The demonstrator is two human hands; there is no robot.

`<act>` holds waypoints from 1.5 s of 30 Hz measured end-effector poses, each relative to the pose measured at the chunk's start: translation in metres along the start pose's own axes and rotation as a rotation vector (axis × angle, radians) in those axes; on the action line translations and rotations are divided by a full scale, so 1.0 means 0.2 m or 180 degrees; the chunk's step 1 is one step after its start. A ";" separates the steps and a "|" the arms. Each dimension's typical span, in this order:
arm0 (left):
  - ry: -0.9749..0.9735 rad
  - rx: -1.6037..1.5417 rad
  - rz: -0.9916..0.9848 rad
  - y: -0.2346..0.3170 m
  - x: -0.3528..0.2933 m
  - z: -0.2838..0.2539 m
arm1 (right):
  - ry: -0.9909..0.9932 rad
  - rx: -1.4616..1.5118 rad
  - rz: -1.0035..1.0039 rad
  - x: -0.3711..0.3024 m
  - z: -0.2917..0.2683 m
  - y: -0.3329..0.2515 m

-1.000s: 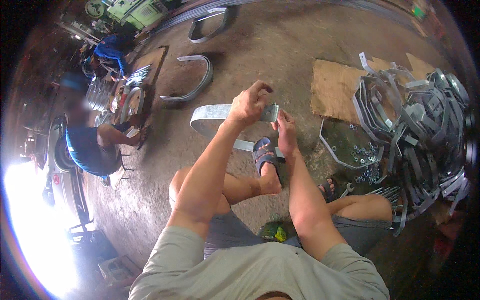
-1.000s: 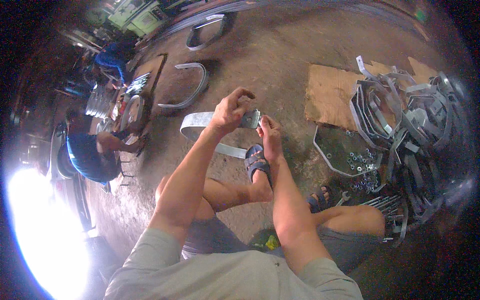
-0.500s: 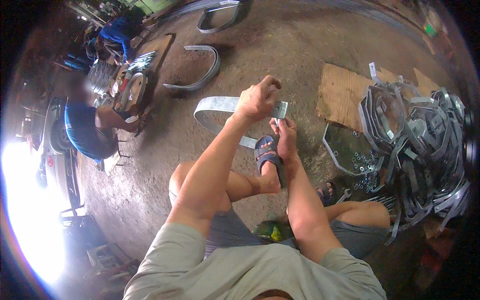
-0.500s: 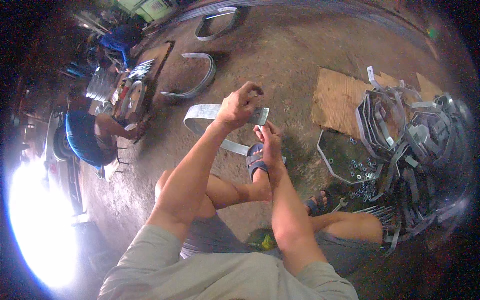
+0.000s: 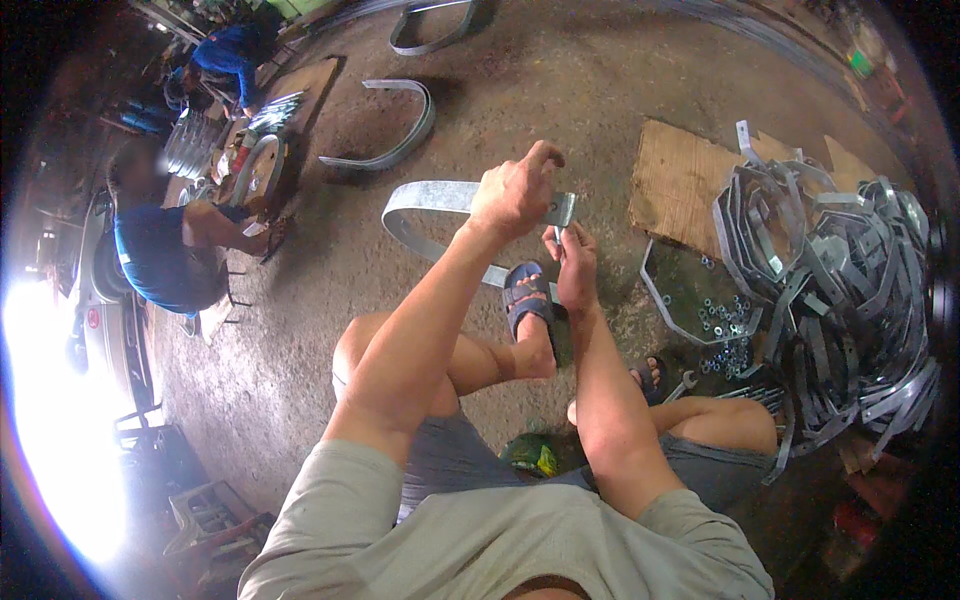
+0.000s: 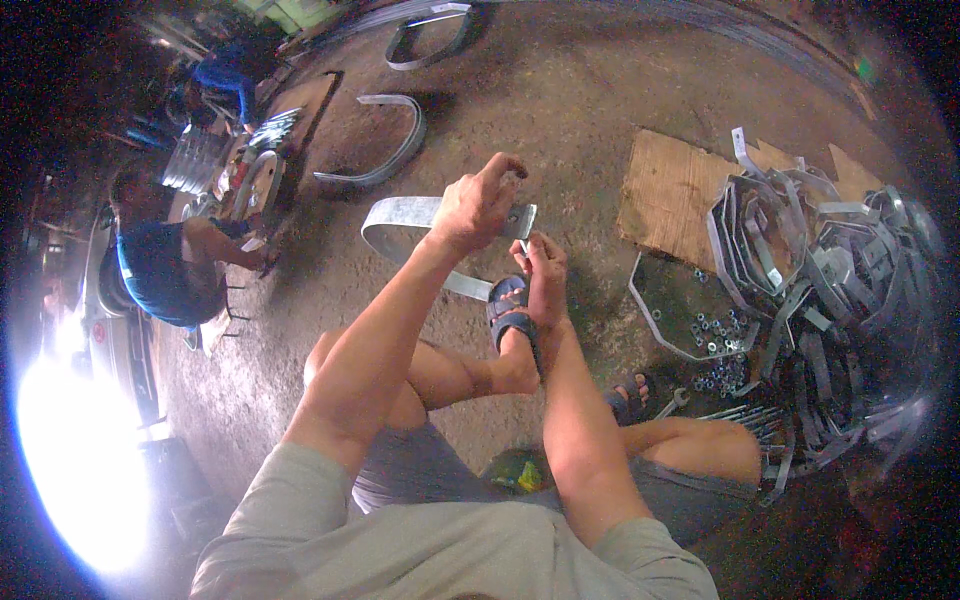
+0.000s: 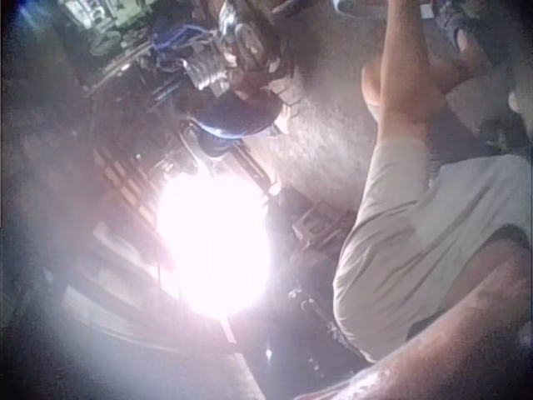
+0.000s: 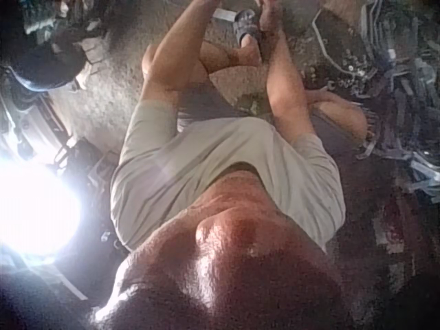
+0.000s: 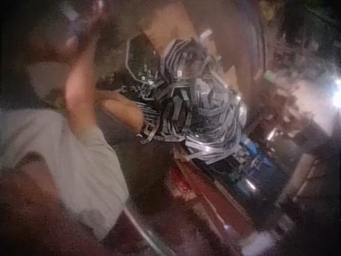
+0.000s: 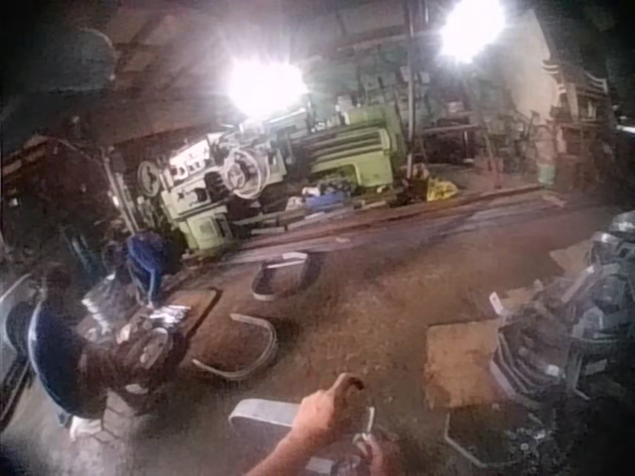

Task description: The person sits on the floor of a workshop and assembles metal frames by hand. They pick up U-shaped metal pieces, threaded rods, and flat metal brackets, then insert the rods into the brackets and attach them to the U-shaped frames. The person repeats this process for multiple units, handling nuts and washers to secure the components.

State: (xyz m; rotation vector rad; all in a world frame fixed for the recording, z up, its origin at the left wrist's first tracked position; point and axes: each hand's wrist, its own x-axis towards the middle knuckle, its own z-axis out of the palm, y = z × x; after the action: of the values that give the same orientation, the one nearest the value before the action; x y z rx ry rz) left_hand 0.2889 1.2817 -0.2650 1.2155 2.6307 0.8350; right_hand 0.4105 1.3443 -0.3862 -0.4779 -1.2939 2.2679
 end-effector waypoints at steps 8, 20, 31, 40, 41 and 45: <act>0.0003 -0.0098 -0.0203 0.03 0.01 0.00 | -0.0036 0.0103 -0.0036 0.02 0.01 -0.01; -0.0203 0.0155 -0.0276 0.05 0.01 0.02 | -0.0019 0.0195 0.0087 0.03 -0.01 -0.01; 0.0153 0.0271 -0.0346 0.03 -0.01 0.02 | 0.0018 0.0453 0.0173 0.06 0.01 -0.03; 0.0063 0.0542 -0.0830 -0.05 -0.03 -0.04 | 0.0135 -0.3358 -0.0411 0.32 0.37 -0.47; 0.0272 0.0091 -0.0388 0.03 -0.04 -0.01 | 0.0290 -0.3871 -0.0458 0.33 0.26 -0.31; 0.0285 0.0250 -0.0270 0.04 -0.08 0.03 | 0.0509 -0.3414 0.0112 0.17 0.29 -0.45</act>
State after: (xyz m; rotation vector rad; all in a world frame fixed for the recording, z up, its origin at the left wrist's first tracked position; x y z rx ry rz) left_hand 0.3072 1.2765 -0.2678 1.0997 2.7892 0.7969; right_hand 0.3739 1.3612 -0.2811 -0.9933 -2.3322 1.3276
